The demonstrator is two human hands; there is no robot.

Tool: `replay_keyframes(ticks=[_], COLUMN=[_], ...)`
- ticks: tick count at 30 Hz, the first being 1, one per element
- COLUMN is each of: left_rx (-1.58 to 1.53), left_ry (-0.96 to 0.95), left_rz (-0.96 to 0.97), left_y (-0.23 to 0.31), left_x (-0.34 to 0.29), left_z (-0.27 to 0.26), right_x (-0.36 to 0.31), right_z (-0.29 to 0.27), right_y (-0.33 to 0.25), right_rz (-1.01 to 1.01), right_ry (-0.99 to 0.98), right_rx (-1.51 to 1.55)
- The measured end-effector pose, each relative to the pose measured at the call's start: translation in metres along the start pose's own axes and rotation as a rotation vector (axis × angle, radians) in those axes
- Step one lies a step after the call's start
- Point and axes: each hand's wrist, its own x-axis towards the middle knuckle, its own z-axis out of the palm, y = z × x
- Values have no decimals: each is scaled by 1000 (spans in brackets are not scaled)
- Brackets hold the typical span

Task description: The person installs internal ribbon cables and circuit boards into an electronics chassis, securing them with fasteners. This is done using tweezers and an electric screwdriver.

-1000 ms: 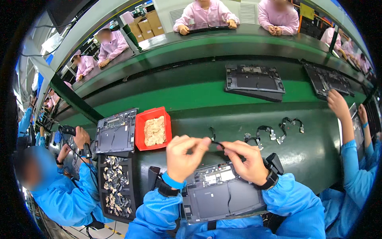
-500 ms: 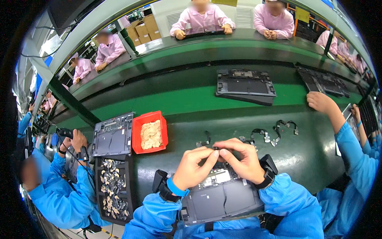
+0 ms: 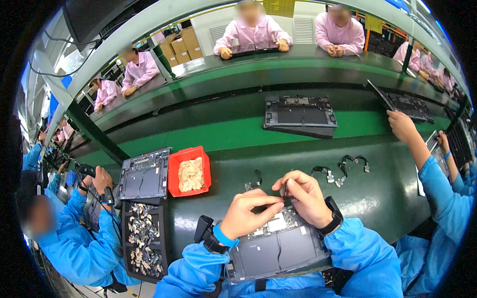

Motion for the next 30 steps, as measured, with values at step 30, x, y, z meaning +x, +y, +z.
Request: replay_keyframes(ticks=[30], left_rx=[346], left_ry=[-419], left_rz=[-116], left_y=[-2], left_x=[-1], left_z=[-7], right_x=[-25], right_z=[14], right_y=[-51], right_rz=[-119], right_ry=[220], right_rx=[-442])
